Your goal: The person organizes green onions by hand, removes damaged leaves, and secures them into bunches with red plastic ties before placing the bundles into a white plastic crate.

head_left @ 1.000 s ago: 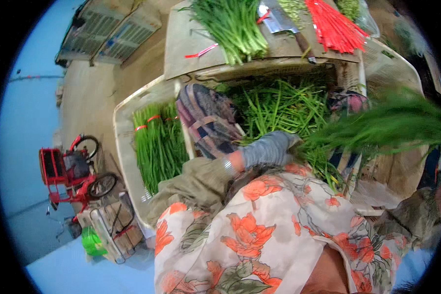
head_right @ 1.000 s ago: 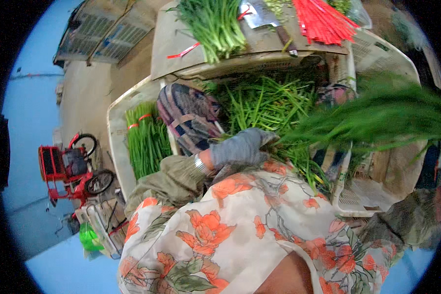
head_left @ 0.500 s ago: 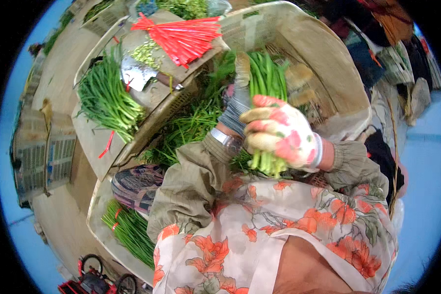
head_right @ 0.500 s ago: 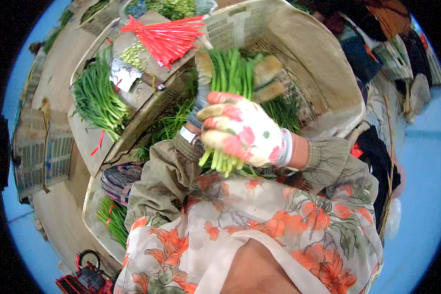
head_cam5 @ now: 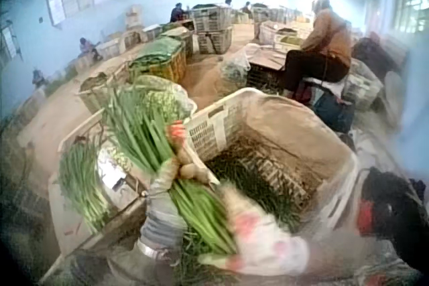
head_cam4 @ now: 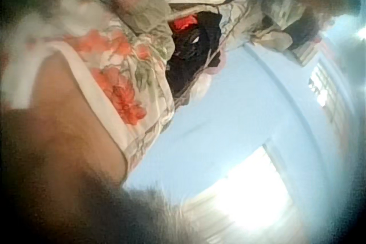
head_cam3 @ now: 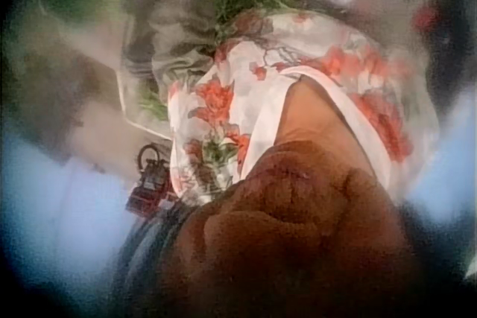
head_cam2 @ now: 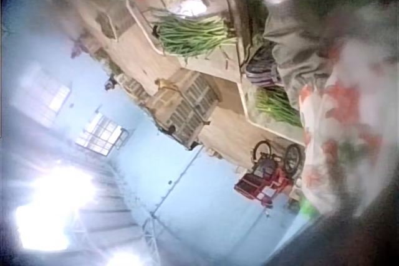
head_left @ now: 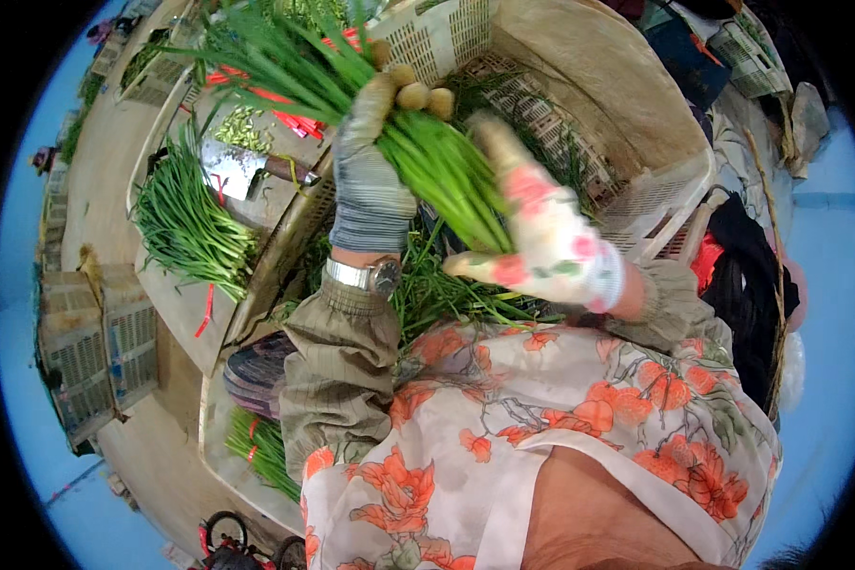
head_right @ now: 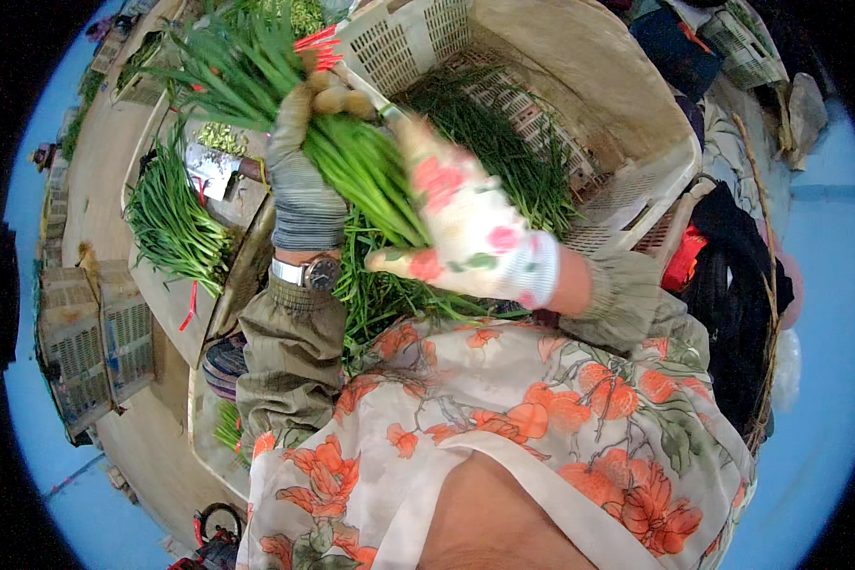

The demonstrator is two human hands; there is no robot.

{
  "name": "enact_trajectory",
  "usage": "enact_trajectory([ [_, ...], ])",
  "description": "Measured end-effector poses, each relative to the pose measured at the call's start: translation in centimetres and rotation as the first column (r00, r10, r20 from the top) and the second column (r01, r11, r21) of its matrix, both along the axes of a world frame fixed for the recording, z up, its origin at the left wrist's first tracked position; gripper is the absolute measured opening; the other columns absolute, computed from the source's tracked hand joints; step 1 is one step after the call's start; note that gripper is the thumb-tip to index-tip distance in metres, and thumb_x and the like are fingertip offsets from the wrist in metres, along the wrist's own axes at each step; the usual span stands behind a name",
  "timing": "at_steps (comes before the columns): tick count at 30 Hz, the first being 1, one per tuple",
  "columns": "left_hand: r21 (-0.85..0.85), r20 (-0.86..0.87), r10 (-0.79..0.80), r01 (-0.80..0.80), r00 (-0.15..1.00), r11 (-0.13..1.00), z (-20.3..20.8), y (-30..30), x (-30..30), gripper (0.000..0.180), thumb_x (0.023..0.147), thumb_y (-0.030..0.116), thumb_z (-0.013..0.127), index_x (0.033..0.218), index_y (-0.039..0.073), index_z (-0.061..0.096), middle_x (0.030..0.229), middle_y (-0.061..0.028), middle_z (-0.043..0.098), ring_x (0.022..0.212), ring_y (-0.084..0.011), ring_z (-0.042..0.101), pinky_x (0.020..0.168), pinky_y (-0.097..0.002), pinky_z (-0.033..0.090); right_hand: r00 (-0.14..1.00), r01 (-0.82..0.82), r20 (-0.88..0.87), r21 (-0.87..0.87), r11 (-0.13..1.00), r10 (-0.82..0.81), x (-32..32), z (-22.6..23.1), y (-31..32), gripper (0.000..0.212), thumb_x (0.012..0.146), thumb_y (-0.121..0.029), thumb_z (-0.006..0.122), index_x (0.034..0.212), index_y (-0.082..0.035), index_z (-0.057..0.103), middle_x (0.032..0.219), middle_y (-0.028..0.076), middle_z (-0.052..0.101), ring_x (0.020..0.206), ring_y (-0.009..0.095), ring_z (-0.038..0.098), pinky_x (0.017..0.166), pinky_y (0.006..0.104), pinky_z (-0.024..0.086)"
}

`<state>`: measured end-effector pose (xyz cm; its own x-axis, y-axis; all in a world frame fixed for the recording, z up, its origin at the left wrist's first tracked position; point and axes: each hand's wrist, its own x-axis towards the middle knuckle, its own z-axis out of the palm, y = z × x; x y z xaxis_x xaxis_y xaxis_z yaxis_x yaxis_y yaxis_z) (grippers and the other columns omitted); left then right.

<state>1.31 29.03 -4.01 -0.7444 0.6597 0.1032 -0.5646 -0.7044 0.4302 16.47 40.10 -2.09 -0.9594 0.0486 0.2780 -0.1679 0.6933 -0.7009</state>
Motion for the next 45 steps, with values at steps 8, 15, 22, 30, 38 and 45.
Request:
enact_trajectory([
  [8, -0.103, -0.111, 0.217, -0.228, 0.970, 0.968, 2.1, -4.1, 0.9, 0.028, 0.093, 0.011, 0.055, 0.120, 0.006, 0.053, 0.087, -0.0028, 0.061, 0.077, -0.0130, 0.059, 0.081, -0.0346, 0.054, 0.922, -0.197, 0.128, -0.659, 0.726, 0.366, -1.9, 2.1, 3.7, 0.108, 0.070, -0.019, 0.081, 0.144, 0.005, 0.006, 0.145, 0.024, 0.029, 0.136, 0.030, 0.027, 0.111, 0.0404, 0.024],
  [15, -0.204, -0.050, 0.256, -0.261, 0.965, 0.944, 1.5, -4.6, 2.7, 0.018, 0.090, 0.019, 0.059, 0.100, 0.004, 0.061, 0.084, -0.0045, 0.062, 0.089, -0.0199, 0.060, 0.085, -0.0378, 0.049, 0.896, -0.065, 0.383, -0.383, 0.921, 0.223, -2.5, -0.4, -1.8, 0.039, 0.087, -0.017, 0.060, 0.119, 0.000, 0.047, 0.097, 0.018, 0.059, 0.085, 0.029, 0.060, 0.071, 0.0345, 0.048],
  [22, -0.450, -0.074, 0.101, -0.124, 0.992, 0.884, -1.6, -6.1, 5.0, 0.033, 0.082, 0.008, 0.066, 0.112, 0.003, 0.054, 0.092, -0.0076, 0.061, 0.090, -0.0208, 0.062, 0.081, -0.0346, 0.052, 0.937, -0.103, 0.324, -0.106, 0.989, 0.132, -1.1, -3.9, -4.0, 0.042, 0.086, -0.022, 0.060, 0.117, 0.000, 0.042, 0.084, 0.022, 0.063, 0.078, 0.042, 0.061, 0.065, 0.0459, 0.049],
  [30, -0.511, -0.301, 0.373, -0.479, 0.878, 0.714, 3.8, -14.2, -2.4, 0.026, 0.087, 0.024, 0.062, 0.098, 0.000, 0.062, 0.081, -0.0071, 0.064, 0.070, -0.0134, 0.058, 0.066, -0.0263, 0.048, 0.931, -0.242, 0.252, -0.114, 0.964, 0.264, -7.6, -0.6, -11.1, 0.037, 0.086, -0.018, 0.058, 0.110, 0.002, 0.040, 0.073, 0.020, 0.062, 0.066, 0.040, 0.061, 0.055, 0.0447, 0.049],
  [38, -0.531, -0.681, 0.357, -0.767, 0.639, 0.362, 8.8, -28.9, -14.4, 0.039, 0.093, 0.028, 0.054, 0.121, 0.002, 0.057, 0.098, -0.0069, 0.066, 0.090, -0.0128, 0.060, 0.084, -0.0275, 0.047, 0.847, -0.531, 0.036, 0.077, 0.844, 0.530, -20.2, 1.3, -24.3, 0.038, 0.087, -0.030, 0.053, 0.092, 0.008, 0.050, 0.068, 0.023, 0.060, 0.067, 0.040, 0.061, 0.060, 0.0447, 0.049],
  [45, -0.737, -0.573, 0.550, -0.676, 0.608, -0.021, -6.3, -37.9, -18.5, 0.060, 0.092, 0.045, 0.053, 0.127, -0.003, 0.047, 0.117, -0.0101, 0.057, 0.102, -0.0163, 0.054, 0.089, -0.0295, 0.044, 0.798, -0.522, 0.432, 0.145, 0.841, 0.420, -24.9, -6.3, -29.3, 0.038, 0.086, -0.028, 0.048, 0.093, 0.008, 0.060, 0.084, 0.025, 0.065, 0.081, 0.037, 0.064, 0.074, 0.0406, 0.051],
])
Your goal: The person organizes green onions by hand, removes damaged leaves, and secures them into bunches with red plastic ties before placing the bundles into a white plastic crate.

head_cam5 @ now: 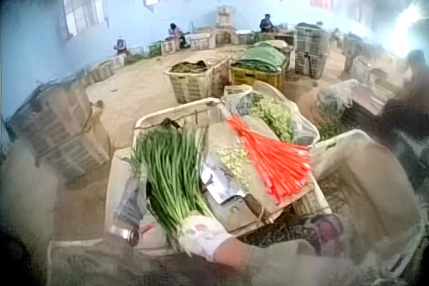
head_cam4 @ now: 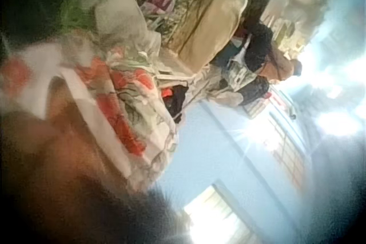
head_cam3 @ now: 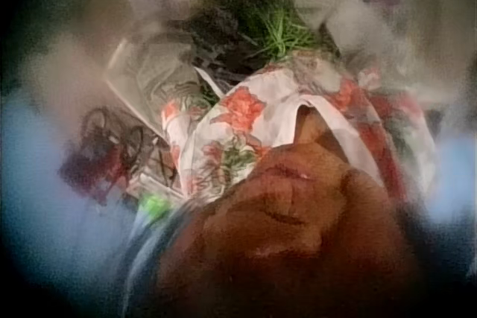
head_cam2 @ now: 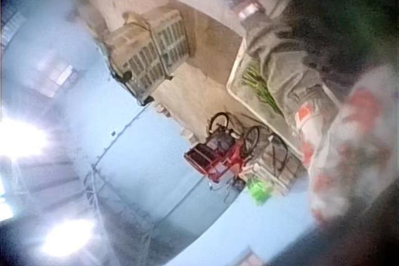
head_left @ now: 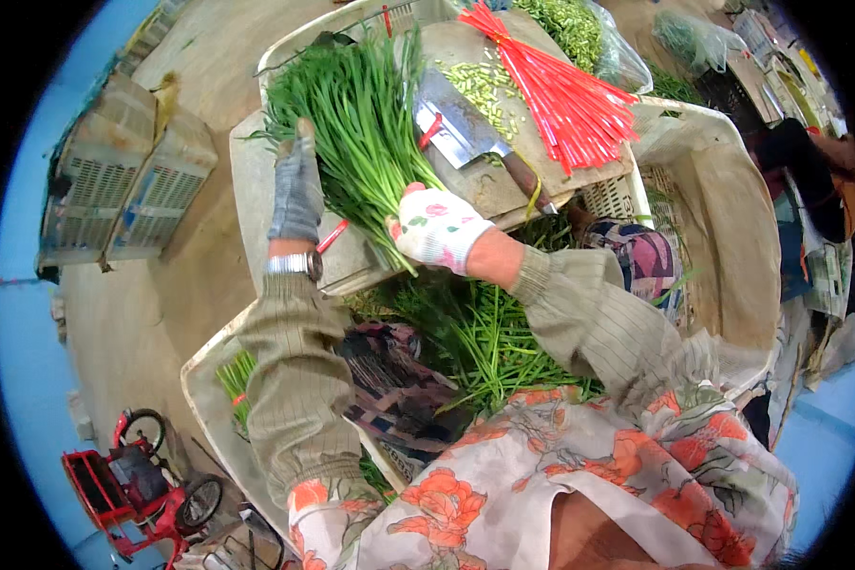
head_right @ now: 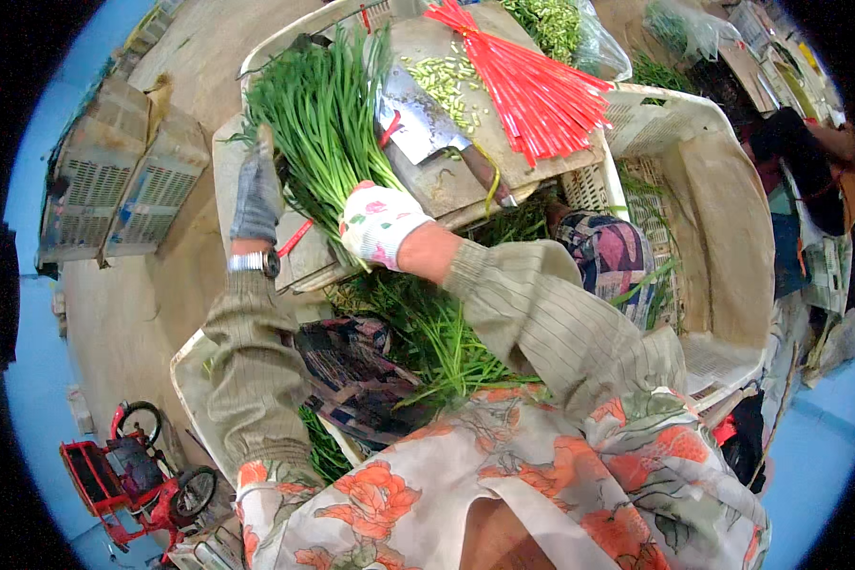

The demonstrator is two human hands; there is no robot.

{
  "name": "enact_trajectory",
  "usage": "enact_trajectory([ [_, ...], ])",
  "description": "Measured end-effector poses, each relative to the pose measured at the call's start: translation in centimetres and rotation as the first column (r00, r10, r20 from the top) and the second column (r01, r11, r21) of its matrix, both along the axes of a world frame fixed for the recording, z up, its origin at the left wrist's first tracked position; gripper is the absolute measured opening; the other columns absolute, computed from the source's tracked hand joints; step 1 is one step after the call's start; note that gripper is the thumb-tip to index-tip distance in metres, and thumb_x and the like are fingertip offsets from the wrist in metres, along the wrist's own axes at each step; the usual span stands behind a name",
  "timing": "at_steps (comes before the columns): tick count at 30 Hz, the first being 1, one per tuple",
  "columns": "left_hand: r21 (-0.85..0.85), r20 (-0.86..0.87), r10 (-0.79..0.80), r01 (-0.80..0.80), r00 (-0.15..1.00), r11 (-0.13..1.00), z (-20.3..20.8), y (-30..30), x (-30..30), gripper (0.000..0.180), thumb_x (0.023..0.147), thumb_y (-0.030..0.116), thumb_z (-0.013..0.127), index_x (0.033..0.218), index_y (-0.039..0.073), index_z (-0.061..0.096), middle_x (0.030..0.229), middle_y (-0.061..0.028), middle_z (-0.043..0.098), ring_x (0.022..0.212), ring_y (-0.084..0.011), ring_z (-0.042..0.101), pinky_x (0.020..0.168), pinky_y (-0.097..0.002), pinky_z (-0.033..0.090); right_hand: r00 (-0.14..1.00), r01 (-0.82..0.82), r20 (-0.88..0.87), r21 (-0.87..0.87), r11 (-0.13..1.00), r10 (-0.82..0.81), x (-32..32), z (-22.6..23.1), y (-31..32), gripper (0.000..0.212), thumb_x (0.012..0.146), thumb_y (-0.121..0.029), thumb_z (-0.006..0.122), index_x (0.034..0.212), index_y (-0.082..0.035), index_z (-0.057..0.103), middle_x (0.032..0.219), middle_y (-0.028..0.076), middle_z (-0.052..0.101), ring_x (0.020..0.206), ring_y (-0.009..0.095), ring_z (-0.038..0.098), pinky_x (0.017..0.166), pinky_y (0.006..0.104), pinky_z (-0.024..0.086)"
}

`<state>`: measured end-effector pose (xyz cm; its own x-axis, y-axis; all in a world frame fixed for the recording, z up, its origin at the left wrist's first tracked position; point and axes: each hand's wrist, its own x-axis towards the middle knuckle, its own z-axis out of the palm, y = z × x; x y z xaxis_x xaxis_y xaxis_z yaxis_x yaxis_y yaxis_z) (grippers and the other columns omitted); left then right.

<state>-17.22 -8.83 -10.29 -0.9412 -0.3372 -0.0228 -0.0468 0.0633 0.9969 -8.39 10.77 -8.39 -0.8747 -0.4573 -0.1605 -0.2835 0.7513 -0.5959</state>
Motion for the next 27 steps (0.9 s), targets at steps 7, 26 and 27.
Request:
enact_trajectory([
  [7, -0.352, -0.104, 0.139, -0.167, 0.985, 0.921, 2.5, 1.2, 2.7, 0.089, 0.082, 0.061, 0.057, 0.136, -0.006, 0.034, 0.130, -0.0242, 0.046, 0.120, -0.0319, 0.046, 0.100, -0.0353, 0.038, 0.965, 0.025, 0.262, -0.075, 0.997, -0.005, -0.6, 3.9, 0.2, 0.044, 0.088, -0.034, 0.046, 0.087, 0.007, 0.060, 0.078, 0.024, 0.063, 0.072, 0.039, 0.063, 0.071, 0.0429, 0.050],
  [26, -0.891, 0.069, -0.257, 0.175, 0.964, 0.420, -3.3, 3.8, 2.6, 0.071, 0.088, 0.055, 0.048, 0.143, 0.015, 0.030, 0.152, -0.0150, 0.017, 0.142, -0.0289, 0.011, 0.112, -0.0539, 0.003, 0.902, -0.414, 0.045, -0.188, 0.891, 0.429, 4.7, 6.6, 4.6, 0.033, 0.087, -0.034, 0.055, 0.083, -0.002, 0.061, 0.070, 0.019, 0.062, 0.068, 0.036, 0.062, 0.063, 0.0437, 0.050],
  [27, -0.887, 0.060, -0.269, 0.175, 0.961, 0.428, -2.7, 3.6, 2.4, 0.071, 0.088, 0.056, 0.048, 0.143, 0.015, 0.031, 0.152, -0.0155, 0.018, 0.142, -0.0293, 0.012, 0.112, -0.0542, 0.004, 0.784, -0.511, 0.159, -0.384, 0.769, 0.600, 5.0, 6.4, 5.1, 0.033, 0.087, -0.033, 0.054, 0.088, -0.001, 0.063, 0.074, 0.020, 0.063, 0.072, 0.037, 0.062, 0.067, 0.0418, 0.050],
])
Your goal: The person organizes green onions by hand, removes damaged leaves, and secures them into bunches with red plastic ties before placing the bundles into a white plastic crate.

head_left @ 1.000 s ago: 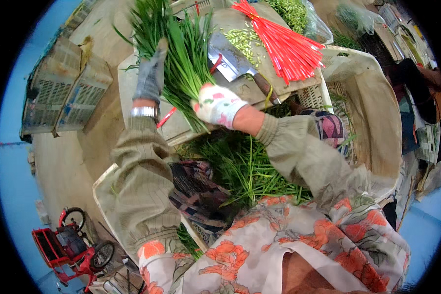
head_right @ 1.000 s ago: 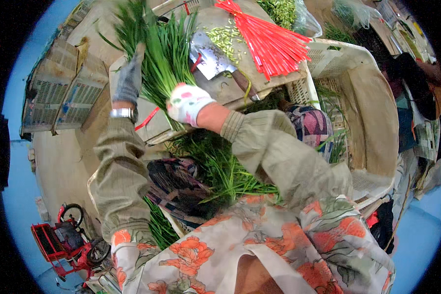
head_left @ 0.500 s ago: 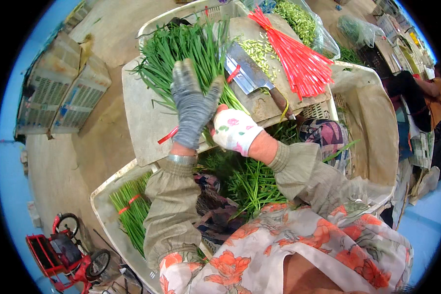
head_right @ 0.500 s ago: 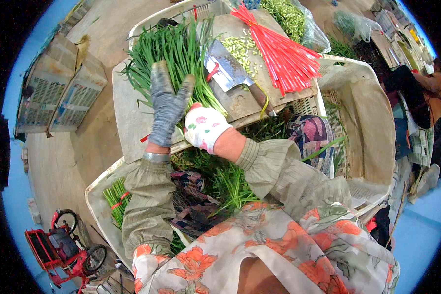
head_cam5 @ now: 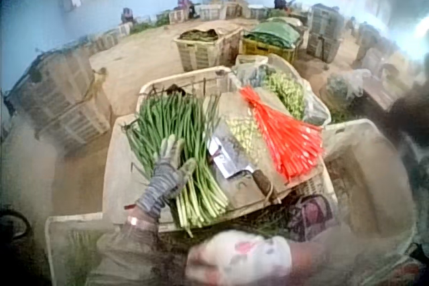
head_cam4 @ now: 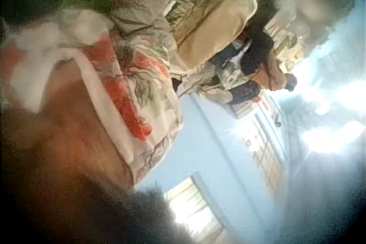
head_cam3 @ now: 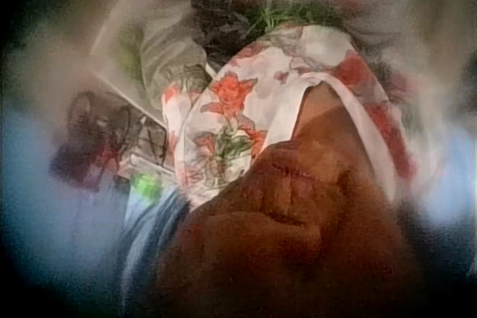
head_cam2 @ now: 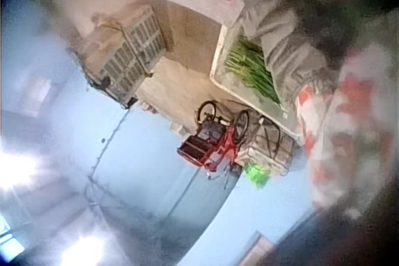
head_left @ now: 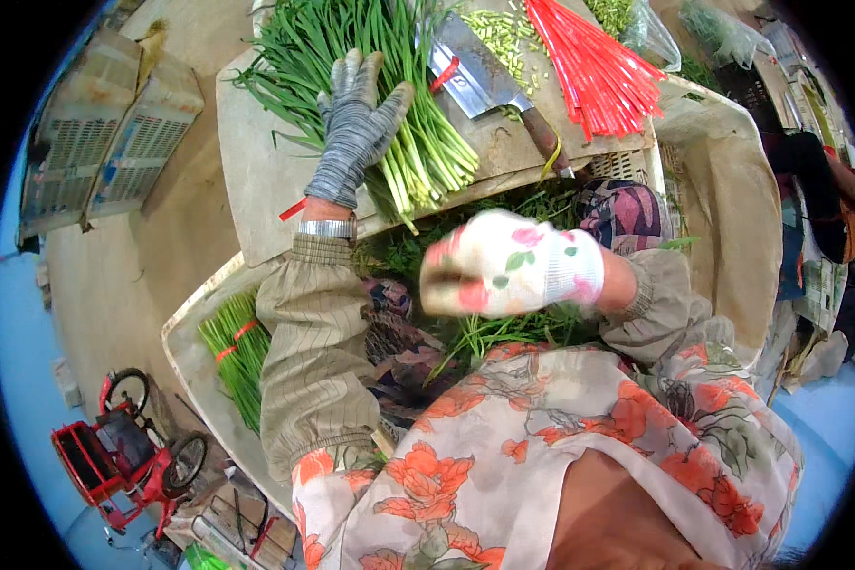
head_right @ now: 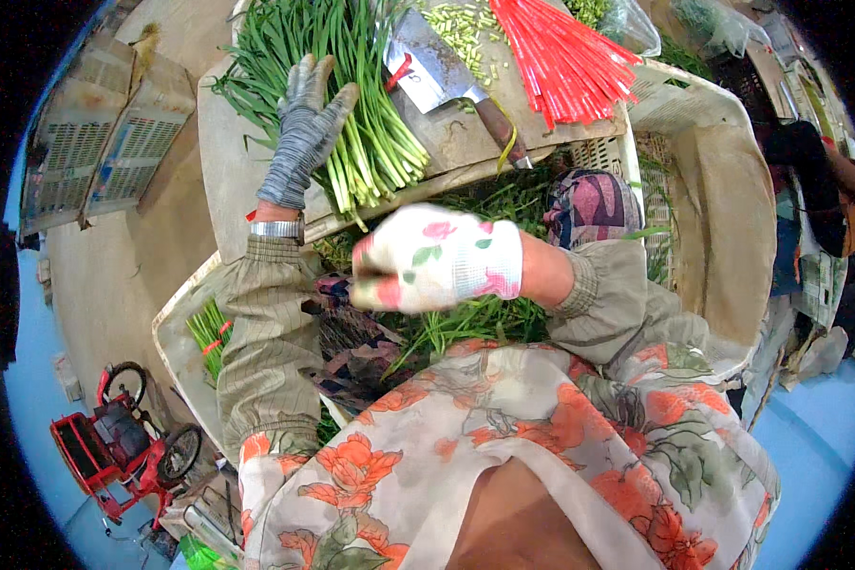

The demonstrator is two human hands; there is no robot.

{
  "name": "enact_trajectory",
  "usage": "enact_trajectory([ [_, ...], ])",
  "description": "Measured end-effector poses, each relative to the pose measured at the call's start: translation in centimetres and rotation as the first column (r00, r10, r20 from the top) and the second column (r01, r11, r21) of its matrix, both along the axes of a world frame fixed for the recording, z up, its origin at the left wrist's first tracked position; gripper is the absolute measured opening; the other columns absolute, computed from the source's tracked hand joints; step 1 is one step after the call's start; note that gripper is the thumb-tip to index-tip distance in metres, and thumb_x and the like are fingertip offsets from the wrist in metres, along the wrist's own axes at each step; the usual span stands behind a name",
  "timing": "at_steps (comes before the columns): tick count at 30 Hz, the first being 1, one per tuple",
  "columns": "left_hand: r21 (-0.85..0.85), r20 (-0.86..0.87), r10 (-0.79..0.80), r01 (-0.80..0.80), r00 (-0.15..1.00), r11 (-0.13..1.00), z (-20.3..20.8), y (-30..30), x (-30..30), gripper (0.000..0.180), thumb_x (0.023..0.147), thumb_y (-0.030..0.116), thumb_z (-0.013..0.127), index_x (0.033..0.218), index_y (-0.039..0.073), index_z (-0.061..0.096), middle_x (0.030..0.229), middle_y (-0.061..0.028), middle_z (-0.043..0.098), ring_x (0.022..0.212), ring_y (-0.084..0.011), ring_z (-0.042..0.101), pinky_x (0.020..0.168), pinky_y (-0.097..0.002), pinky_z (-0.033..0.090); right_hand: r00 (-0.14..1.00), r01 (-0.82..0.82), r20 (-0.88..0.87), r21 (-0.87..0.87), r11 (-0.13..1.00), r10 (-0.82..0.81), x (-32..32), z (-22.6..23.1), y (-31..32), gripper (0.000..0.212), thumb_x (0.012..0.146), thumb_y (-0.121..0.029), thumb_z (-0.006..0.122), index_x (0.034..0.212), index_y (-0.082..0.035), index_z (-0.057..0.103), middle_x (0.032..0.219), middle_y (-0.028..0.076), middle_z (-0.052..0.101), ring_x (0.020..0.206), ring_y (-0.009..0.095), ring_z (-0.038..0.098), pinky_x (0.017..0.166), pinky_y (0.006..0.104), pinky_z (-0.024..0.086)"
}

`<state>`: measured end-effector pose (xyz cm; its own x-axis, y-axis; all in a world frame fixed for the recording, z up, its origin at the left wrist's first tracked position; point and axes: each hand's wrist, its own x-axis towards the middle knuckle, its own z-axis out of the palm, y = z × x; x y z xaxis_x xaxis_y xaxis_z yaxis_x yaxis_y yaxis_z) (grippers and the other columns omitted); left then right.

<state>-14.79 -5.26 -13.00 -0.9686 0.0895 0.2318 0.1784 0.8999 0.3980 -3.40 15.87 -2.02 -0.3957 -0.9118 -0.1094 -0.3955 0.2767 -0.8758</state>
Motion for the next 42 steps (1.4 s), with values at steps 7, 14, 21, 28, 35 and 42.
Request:
enact_trajectory([
  [7, 0.040, -0.122, -0.048, 0.053, 0.991, 0.998, -0.2, 1.1, -0.9, 0.061, 0.088, 0.051, 0.053, 0.136, 0.015, 0.043, 0.148, -0.0165, 0.028, 0.139, -0.0314, 0.020, 0.110, -0.0550, 0.011, 0.978, 0.052, -0.205, 0.045, 0.998, -0.041, -3.0, -7.6, -1.7, 0.029, 0.087, -0.029, 0.055, 0.096, -0.003, 0.062, 0.079, 0.019, 0.064, 0.075, 0.036, 0.063, 0.066, 0.0411, 0.050],
  [14, 0.168, -0.231, 0.006, 0.034, 0.973, 0.985, 0.7, 0.7, 0.2, 0.036, 0.092, 0.025, 0.054, 0.125, 0.009, 0.056, 0.136, -0.0165, 0.045, 0.129, -0.0327, 0.038, 0.106, -0.0375, 0.031, 0.957, -0.281, 0.084, 0.030, 0.959, 0.277, -1.0, -3.5, -1.2, 0.028, 0.085, -0.027, 0.055, 0.096, -0.002, 0.062, 0.084, 0.020, 0.063, 0.081, 0.037, 0.061, 0.072, 0.0409, 0.049],
  [21, 0.162, -0.309, -0.008, 0.060, 0.951, 0.985, 0.6, 2.1, -0.5, 0.038, 0.091, 0.033, 0.054, 0.123, 0.013, 0.058, 0.137, -0.0139, 0.046, 0.132, -0.0289, 0.035, 0.110, -0.0444, 0.018, 0.982, -0.117, -0.147, 0.047, 0.992, 0.122, -2.6, -5.9, -0.7, 0.033, 0.081, -0.027, 0.060, 0.104, -0.003, 0.058, 0.081, 0.018, 0.065, 0.077, 0.036, 0.063, 0.070, 0.0406, 0.051],
  [28, 0.377, -0.279, 0.266, -0.149, 0.923, 0.914, 5.6, -0.7, 7.9, 0.025, 0.091, 0.016, 0.052, 0.107, 0.002, 0.065, 0.111, -0.0122, 0.062, 0.100, -0.0197, 0.059, 0.089, -0.0312, 0.046, 0.734, 0.630, -0.335, 0.011, 0.777, -0.591, -13.2, -6.1, 5.1, 0.034, 0.082, -0.028, 0.058, 0.109, -0.008, 0.061, 0.092, 0.018, 0.066, 0.083, 0.034, 0.065, 0.076, 0.0391, 0.052],
  [35, 0.260, 0.486, 0.373, -0.538, 0.791, 0.802, 0.8, -9.1, 15.3, 0.026, 0.088, 0.018, 0.059, 0.108, 0.001, 0.062, 0.086, -0.0060, 0.065, 0.068, -0.0133, 0.060, 0.062, -0.0256, 0.049, 0.728, 0.663, -0.428, 0.237, 0.711, -0.536, -18.8, -10.9, 2.4, 0.048, 0.079, -0.051, 0.061, 0.107, -0.013, 0.065, 0.104, 0.015, 0.066, 0.096, 0.033, 0.063, 0.085, 0.0396, 0.048],
  [42, 0.475, 0.595, 0.389, -0.698, 0.703, 0.536, 0.1, -7.5, 14.2, 0.030, 0.087, 0.029, 0.065, 0.099, 0.001, 0.065, 0.074, -0.0025, 0.062, 0.057, -0.0093, 0.057, 0.047, -0.0244, 0.047, 0.634, 0.760, -0.417, 0.176, 0.626, -0.652, -18.5, -10.2, 2.0, 0.044, 0.081, -0.049, 0.057, 0.107, -0.014, 0.067, 0.102, 0.013, 0.067, 0.094, 0.031, 0.064, 0.084, 0.0398, 0.049],
])
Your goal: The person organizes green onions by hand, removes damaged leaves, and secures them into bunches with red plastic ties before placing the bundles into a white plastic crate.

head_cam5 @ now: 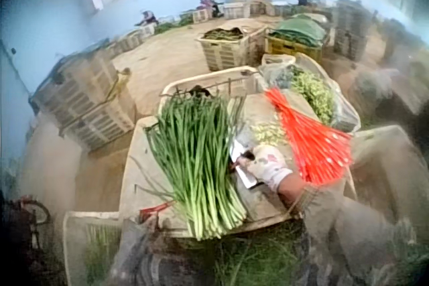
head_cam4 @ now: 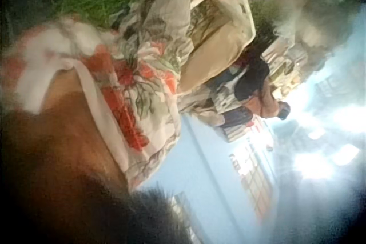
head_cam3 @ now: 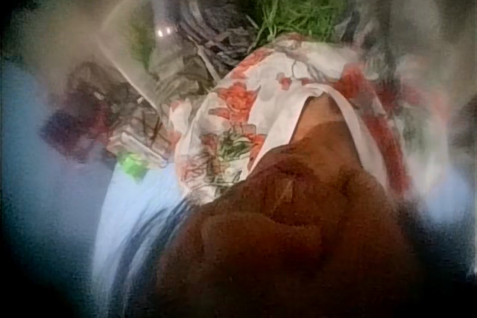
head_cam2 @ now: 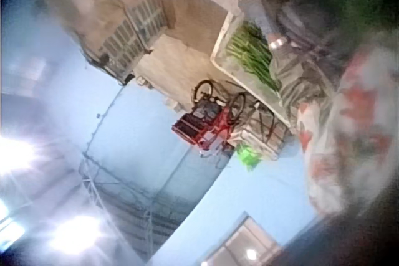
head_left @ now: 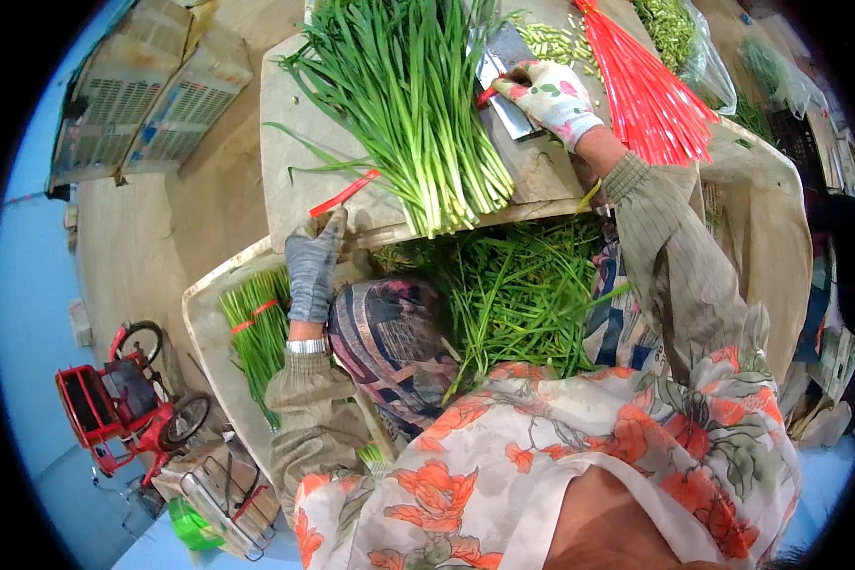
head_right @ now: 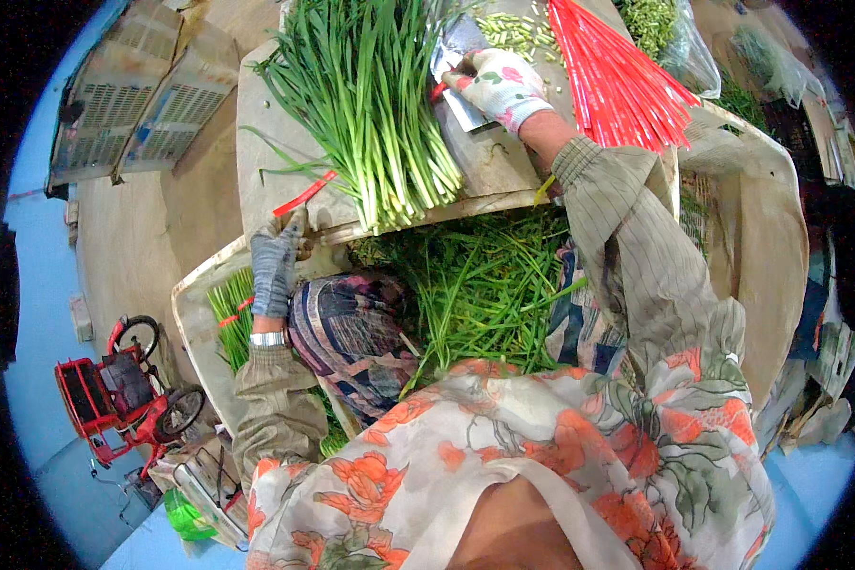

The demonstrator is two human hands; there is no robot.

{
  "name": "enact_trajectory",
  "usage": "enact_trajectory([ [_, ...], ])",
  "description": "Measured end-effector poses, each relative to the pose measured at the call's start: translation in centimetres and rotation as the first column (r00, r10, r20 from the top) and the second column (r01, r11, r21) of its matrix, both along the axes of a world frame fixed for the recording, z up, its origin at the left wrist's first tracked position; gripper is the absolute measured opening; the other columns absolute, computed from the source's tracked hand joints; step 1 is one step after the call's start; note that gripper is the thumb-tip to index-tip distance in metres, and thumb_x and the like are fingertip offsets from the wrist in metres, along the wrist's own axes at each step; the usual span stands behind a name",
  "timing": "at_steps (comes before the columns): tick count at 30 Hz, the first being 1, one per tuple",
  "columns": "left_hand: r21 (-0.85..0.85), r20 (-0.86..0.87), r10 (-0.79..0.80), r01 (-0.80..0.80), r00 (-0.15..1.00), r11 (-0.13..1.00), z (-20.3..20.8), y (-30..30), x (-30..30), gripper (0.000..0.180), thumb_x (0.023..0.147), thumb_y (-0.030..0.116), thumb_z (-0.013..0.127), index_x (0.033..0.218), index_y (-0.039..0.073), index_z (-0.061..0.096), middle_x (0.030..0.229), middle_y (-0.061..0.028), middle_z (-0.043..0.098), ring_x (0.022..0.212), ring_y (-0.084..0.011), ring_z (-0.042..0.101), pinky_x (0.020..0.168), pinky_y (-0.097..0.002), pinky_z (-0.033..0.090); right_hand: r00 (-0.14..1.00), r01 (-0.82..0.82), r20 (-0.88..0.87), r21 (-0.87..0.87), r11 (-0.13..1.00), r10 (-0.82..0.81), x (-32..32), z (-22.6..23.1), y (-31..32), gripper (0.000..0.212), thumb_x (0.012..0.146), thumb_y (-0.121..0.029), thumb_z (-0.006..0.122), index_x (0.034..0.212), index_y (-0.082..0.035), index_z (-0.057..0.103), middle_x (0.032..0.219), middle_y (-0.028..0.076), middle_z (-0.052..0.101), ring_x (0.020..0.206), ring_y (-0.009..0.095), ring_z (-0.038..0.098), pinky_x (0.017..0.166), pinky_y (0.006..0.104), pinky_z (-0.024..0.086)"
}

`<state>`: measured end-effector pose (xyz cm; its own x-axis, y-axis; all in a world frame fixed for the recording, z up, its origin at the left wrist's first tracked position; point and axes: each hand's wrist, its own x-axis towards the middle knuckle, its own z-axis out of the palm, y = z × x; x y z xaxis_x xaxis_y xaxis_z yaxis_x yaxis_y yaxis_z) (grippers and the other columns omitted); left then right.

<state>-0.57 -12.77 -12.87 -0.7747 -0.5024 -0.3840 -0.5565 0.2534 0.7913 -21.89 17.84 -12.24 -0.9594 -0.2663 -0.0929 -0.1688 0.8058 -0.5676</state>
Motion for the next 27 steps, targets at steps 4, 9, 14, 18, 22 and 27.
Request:
enact_trajectory([
  [4, 0.069, -0.112, 0.142, -0.135, 0.983, 0.988, -0.5, 0.1, -1.7, 0.031, 0.088, 0.028, 0.065, 0.099, 0.000, 0.064, 0.071, -0.0066, 0.063, 0.050, -0.0122, 0.057, 0.042, -0.0260, 0.047, 0.998, 0.021, -0.051, 0.018, 1.000, -0.020, -0.3, -0.4, -0.8, 0.043, 0.082, -0.048, 0.062, 0.105, -0.012, 0.068, 0.094, 0.012, 0.069, 0.087, 0.024, 0.065, 0.080, 0.0342, 0.049],
  [9, 0.138, -0.166, 0.192, -0.170, 0.967, 0.976, -1.4, 0.3, -2.8, 0.027, 0.088, 0.030, 0.064, 0.095, 0.004, 0.066, 0.061, -0.0029, 0.061, 0.046, -0.0090, 0.053, 0.038, -0.0230, 0.039, 0.994, 0.053, -0.099, 0.095, 0.994, -0.043, -0.4, -0.4, -0.4, 0.040, 0.080, -0.044, 0.058, 0.103, -0.012, 0.068, 0.097, 0.013, 0.068, 0.092, 0.030, 0.064, 0.083, 0.0383, 0.050],
  [14, 0.202, -0.269, 0.239, -0.188, 0.933, 0.961, -0.6, 0.7, -1.4, 0.024, 0.089, 0.024, 0.064, 0.098, 0.002, 0.067, 0.068, -0.0033, 0.062, 0.047, -0.0064, 0.050, 0.041, -0.0203, 0.040, 0.997, 0.068, -0.049, 0.048, 0.997, -0.066, 1.2, 0.6, 0.0, 0.036, 0.076, -0.042, 0.060, 0.096, -0.013, 0.070, 0.086, 0.011, 0.069, 0.081, 0.026, 0.066, 0.075, 0.0375, 0.050],
  [18, 0.183, -0.319, 0.124, -0.067, 0.940, 0.981, 2.1, 1.7, -2.3, 0.025, 0.089, 0.021, 0.063, 0.103, 0.000, 0.066, 0.079, -0.0067, 0.066, 0.057, -0.0090, 0.059, 0.047, -0.0202, 0.045, 0.990, 0.075, -0.115, -0.081, 0.994, -0.084, 1.0, -0.8, -0.3, 0.033, 0.079, -0.038, 0.060, 0.095, -0.011, 0.070, 0.088, 0.011, 0.069, 0.082, 0.025, 0.066, 0.076, 0.0349, 0.050],
  [22, 0.088, -0.339, -0.014, 0.046, 0.941, 0.995, 3.9, 3.9, -4.1, 0.027, 0.089, 0.025, 0.064, 0.103, 0.001, 0.065, 0.077, -0.0077, 0.065, 0.057, -0.0103, 0.059, 0.045, -0.0203, 0.043, 0.991, 0.061, -0.101, -0.261, 0.963, -0.091, 1.0, -1.3, -0.8, 0.026, 0.079, -0.036, 0.058, 0.094, -0.018, 0.069, 0.090, 0.009, 0.068, 0.087, 0.028, 0.065, 0.077, 0.0378, 0.050],
  [27, 0.097, -0.255, 0.011, 0.014, 0.967, 0.995, 3.4, 2.6, -4.0, 0.022, 0.088, 0.023, 0.066, 0.094, 0.002, 0.064, 0.072, -0.0060, 0.063, 0.052, -0.0090, 0.056, 0.044, -0.0200, 0.042, 0.994, 0.106, -0.020, 0.096, 0.990, -0.105, 2.1, 1.4, 0.7, 0.026, 0.079, -0.035, 0.057, 0.094, -0.016, 0.068, 0.091, 0.011, 0.068, 0.088, 0.030, 0.065, 0.079, 0.0406, 0.050],
])
